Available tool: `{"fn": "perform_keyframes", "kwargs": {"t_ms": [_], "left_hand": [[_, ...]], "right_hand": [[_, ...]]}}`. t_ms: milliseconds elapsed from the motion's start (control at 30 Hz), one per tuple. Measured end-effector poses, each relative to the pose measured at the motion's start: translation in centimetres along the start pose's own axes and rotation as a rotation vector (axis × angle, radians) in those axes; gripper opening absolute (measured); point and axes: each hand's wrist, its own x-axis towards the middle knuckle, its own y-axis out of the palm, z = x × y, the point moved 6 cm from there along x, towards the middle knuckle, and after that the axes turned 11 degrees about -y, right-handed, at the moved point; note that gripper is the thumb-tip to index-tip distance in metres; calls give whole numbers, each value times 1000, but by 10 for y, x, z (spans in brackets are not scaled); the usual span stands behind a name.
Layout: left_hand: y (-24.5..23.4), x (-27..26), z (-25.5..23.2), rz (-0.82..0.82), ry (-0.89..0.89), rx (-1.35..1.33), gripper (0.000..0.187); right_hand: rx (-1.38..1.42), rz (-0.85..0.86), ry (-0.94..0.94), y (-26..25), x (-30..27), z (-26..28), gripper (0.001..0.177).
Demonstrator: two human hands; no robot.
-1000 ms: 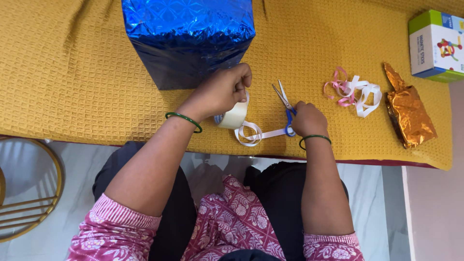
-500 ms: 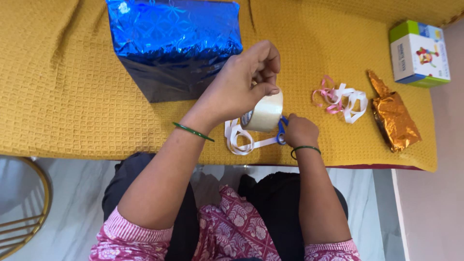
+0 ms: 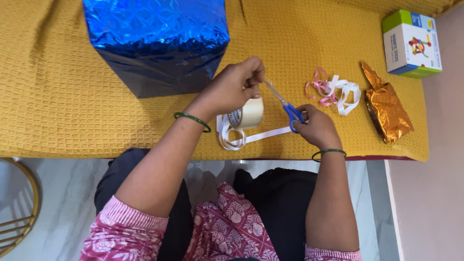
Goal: The person wraps a rectangular box with blue metallic paper, folds the edges, and secures the seams with clear tape. They use scissors to cut the tape and smooth the paper to complete the wrapping.
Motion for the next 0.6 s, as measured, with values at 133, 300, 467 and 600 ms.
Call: {"fn": "perform_keyframes", "kwargs": {"t_ms": [133,300,467,600], "left_hand": [[4,12,33,35,-67,70,27],[0,23,47,-5,26,52,28],[-1,27,50,58,-23,17,29],[2,27,42,120,20,28,32]], "right_hand": [[-28,-40,-8,-20,-13,-8,60],[83,-23,-222,-47,-33,7,71],[76,88,-306,-53,-41,31,67],[157,130,-352,-49,-39,49,60]]}}
